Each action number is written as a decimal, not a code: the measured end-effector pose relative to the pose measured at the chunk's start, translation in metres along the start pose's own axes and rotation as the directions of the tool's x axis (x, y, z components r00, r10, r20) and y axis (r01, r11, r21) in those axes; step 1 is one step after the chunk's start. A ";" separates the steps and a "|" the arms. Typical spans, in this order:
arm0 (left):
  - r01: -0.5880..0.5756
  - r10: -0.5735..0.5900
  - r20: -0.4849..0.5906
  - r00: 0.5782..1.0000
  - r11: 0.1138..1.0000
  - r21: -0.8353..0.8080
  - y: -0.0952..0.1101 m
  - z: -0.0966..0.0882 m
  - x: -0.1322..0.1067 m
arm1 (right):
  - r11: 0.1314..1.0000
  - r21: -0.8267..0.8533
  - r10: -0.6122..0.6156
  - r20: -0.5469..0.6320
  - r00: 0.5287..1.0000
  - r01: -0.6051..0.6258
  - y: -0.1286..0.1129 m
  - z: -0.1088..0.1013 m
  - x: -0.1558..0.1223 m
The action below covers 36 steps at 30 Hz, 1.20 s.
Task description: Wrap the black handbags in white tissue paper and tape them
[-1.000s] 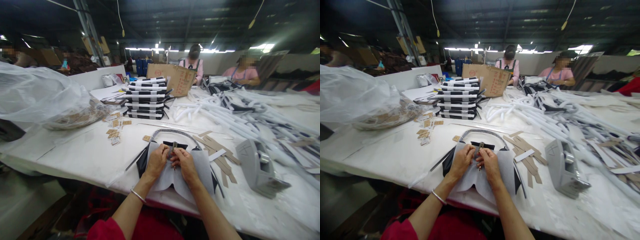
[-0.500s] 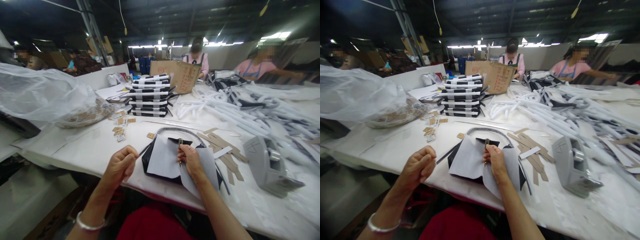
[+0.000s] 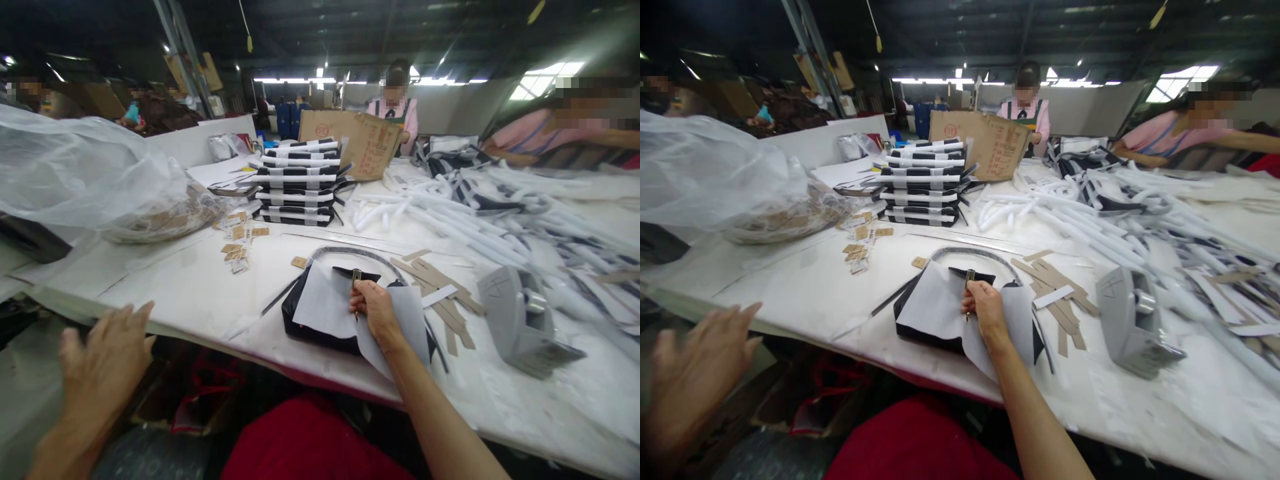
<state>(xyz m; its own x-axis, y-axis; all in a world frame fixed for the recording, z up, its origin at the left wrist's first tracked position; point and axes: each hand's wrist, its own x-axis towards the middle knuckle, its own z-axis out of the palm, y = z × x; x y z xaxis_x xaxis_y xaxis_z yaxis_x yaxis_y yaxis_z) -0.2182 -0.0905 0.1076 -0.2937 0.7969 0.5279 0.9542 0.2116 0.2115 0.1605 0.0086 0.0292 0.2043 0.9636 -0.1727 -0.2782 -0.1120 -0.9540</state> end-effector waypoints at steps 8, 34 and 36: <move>-0.281 0.283 -0.082 0.955 0.959 0.043 0.081 0.017 0.038 | 1.000 -0.017 0.015 -0.013 1.000 -0.016 -0.002 0.001 -0.001; -0.788 0.840 -0.082 0.537 0.464 -0.405 0.205 0.103 -0.090 | 0.993 -0.115 0.003 -0.051 0.999 -0.009 -0.008 0.008 0.001; -0.789 0.829 -0.117 0.546 0.462 -0.406 0.204 0.107 -0.092 | 0.988 -0.155 0.017 -0.042 0.999 -0.024 -0.015 0.010 0.002</move>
<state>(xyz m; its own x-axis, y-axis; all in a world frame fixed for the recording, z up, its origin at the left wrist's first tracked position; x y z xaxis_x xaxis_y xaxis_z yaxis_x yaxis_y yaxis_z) 0.0094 -0.0600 0.0146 0.6240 0.5446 0.5603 0.6497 -0.7601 0.0152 0.1554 0.0145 0.0456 0.2384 0.9505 -0.1994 -0.1338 -0.1712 -0.9761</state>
